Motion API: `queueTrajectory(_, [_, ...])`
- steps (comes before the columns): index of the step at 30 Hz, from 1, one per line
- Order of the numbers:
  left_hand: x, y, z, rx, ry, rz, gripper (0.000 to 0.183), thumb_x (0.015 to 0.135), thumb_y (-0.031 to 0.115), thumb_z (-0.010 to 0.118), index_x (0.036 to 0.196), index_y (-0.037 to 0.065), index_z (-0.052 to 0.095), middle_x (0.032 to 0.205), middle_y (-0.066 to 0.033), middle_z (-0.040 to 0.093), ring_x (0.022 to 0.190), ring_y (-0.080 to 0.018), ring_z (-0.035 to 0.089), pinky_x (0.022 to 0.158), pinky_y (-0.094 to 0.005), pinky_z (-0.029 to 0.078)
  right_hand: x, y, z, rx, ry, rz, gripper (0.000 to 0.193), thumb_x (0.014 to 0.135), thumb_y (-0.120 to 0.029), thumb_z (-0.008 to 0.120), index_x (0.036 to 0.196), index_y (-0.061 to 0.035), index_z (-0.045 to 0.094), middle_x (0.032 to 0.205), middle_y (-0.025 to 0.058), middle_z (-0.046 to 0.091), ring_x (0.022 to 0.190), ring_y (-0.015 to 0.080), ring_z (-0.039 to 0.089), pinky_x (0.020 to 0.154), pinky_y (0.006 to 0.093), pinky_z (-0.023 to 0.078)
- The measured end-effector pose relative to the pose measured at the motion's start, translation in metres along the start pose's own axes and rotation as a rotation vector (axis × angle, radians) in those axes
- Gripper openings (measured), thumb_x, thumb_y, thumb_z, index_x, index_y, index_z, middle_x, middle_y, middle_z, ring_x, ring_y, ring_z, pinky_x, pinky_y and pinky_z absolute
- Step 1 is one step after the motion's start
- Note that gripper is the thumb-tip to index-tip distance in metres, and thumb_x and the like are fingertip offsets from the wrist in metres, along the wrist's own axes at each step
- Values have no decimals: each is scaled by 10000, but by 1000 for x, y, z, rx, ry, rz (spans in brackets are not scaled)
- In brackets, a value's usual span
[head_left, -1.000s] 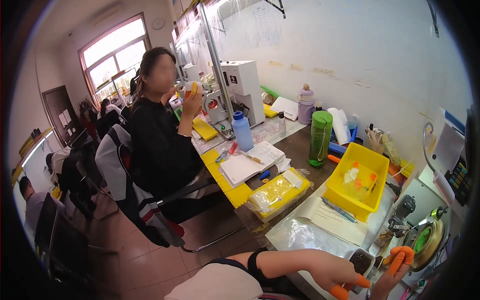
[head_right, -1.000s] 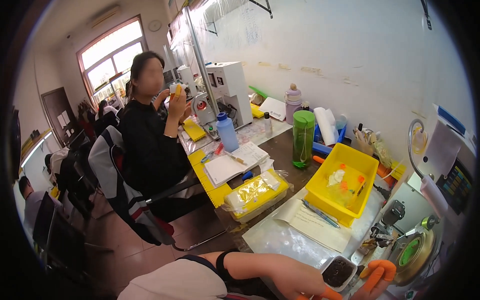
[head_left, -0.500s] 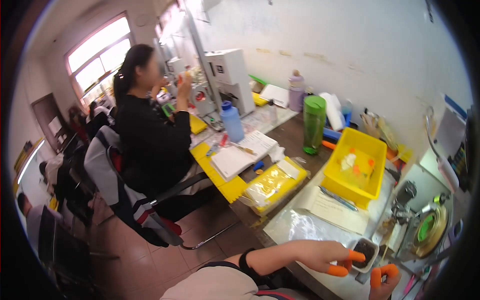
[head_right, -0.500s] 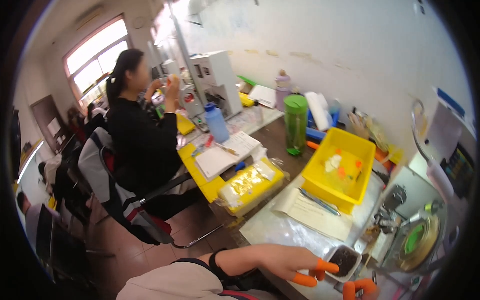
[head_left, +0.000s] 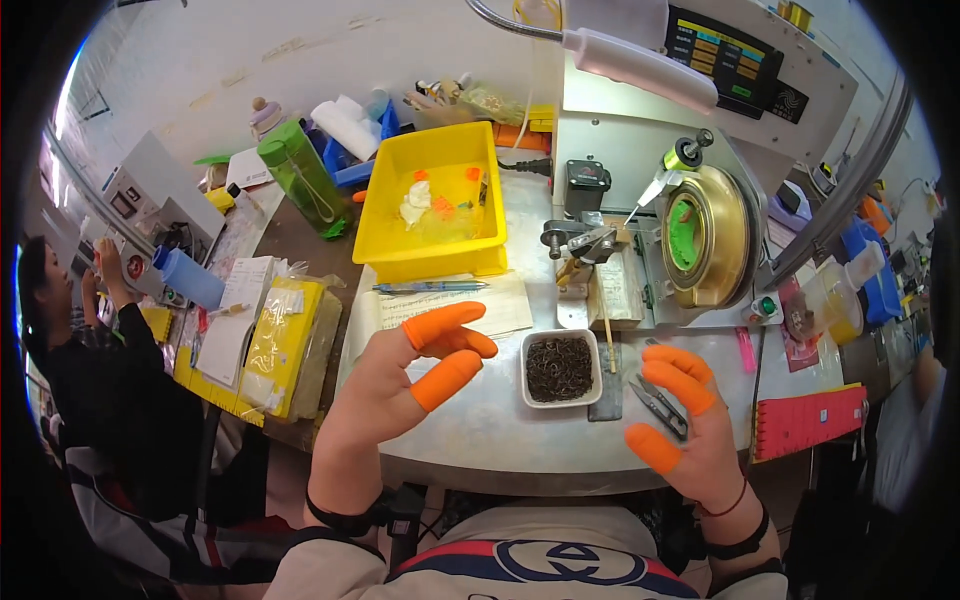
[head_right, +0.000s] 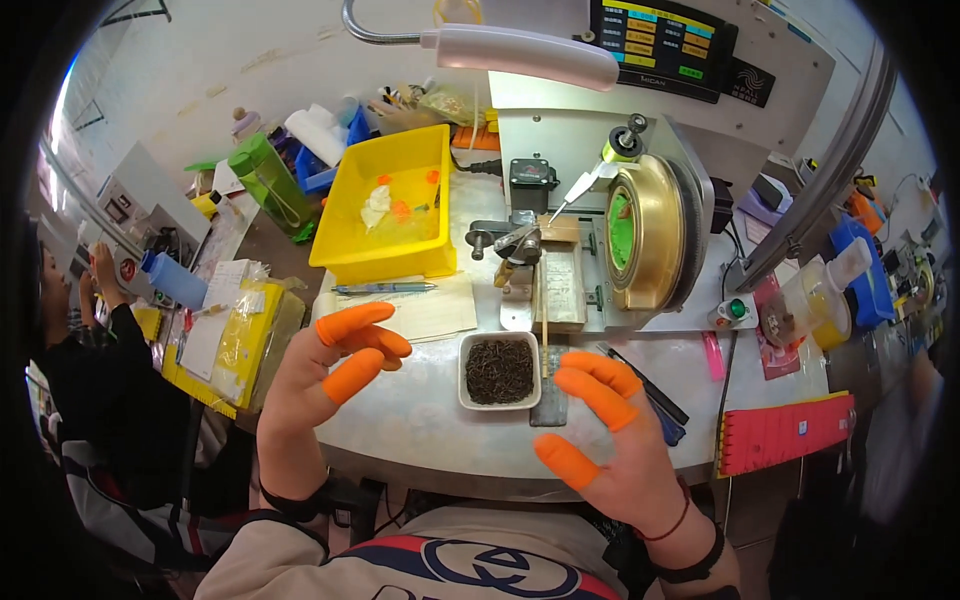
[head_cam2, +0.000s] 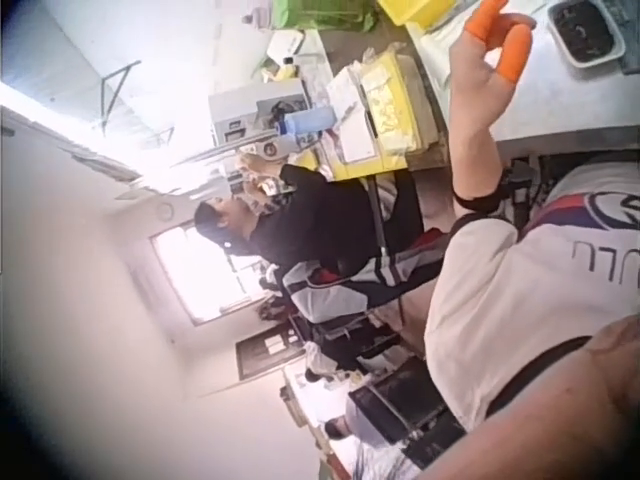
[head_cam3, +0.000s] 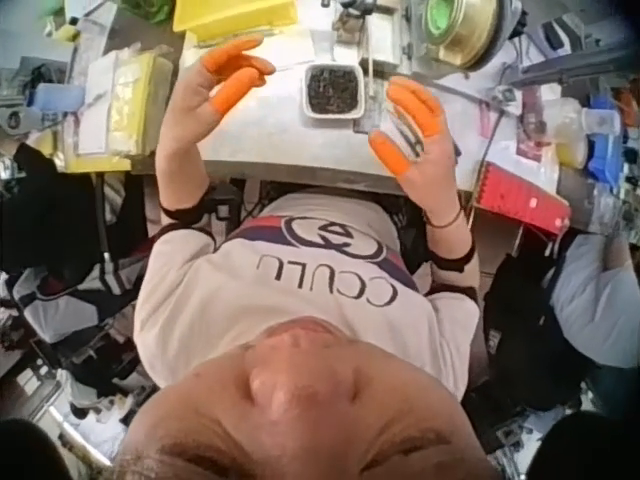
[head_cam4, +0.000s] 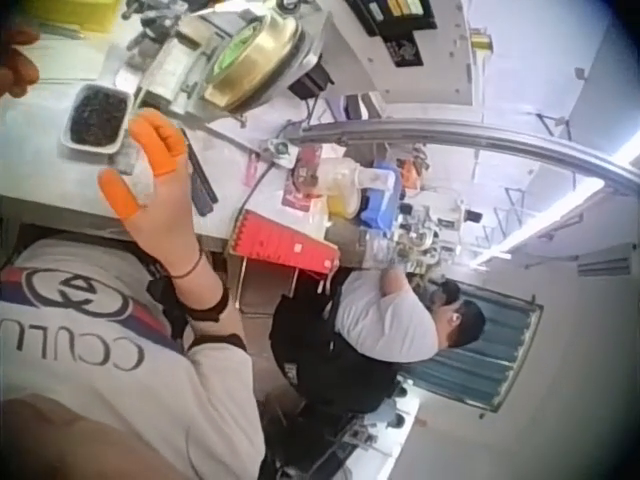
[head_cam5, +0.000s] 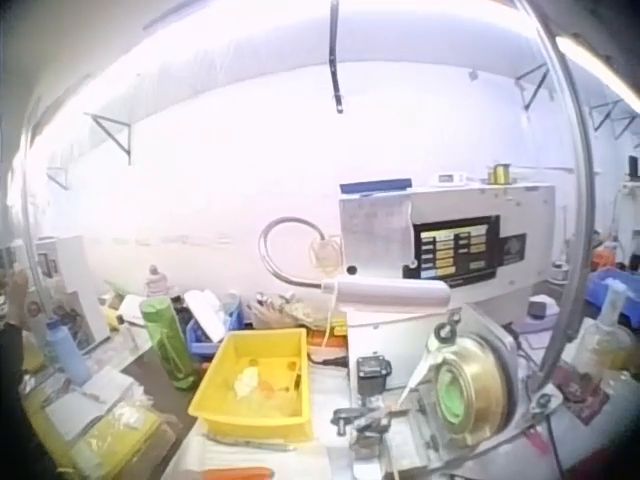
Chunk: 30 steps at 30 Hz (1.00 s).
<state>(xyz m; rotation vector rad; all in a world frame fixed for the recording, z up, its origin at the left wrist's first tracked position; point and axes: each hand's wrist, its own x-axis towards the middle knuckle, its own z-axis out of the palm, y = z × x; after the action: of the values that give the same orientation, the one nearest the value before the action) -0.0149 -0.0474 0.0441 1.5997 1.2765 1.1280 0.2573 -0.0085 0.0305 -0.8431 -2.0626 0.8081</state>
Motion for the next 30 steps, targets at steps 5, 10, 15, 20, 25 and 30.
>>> queueTrajectory(5, [18,6,4,-58,100,-40,381,812,83,563,1169,3,461,898,-65,614,802,-99,561,756,-225,427,27,10,32,627,233,221,601,746,-109,655,1249,-18,341,1182,79,419,1087,162,409,951,338,293])
queueTrajectory(10, [41,5,2,2,34,-99,395,854,101,501,1224,15,395,962,-124,581,830,-123,549,775,-248,438,79,14,50,957,314,411,550,809,-140,597,1258,6,315,1140,49,437,1036,114,420,913,276,318])
queueTrajectory(15, [59,0,7,-15,-29,-87,424,861,152,510,1239,15,376,964,-118,580,837,-119,545,779,-249,429,104,26,54,1140,359,448,394,844,-146,554,1188,4,435,1051,20,504,947,71,456,849,215,351])
queueTrajectory(20, [67,-10,6,-13,-47,-63,430,860,155,515,1241,13,378,967,-112,581,846,-116,545,784,-248,428,105,36,64,1249,476,428,293,851,-134,548,1112,-5,529,1018,4,545,918,58,467,828,213,363])
queueTrajectory(25, [70,-9,7,-12,-54,-77,420,856,137,514,1237,12,390,972,-107,582,869,-114,543,791,-241,423,106,34,63,1307,491,438,299,847,-125,553,1119,-2,527,1010,8,552,909,61,473,826,214,364])
queueTrajectory(30, [69,-12,10,-6,-62,-89,429,831,105,541,1228,14,405,961,-82,590,859,-94,540,784,-228,419,104,36,62,1248,516,396,254,846,-110,550,1074,3,546,990,16,550,886,68,482,816,217,369])
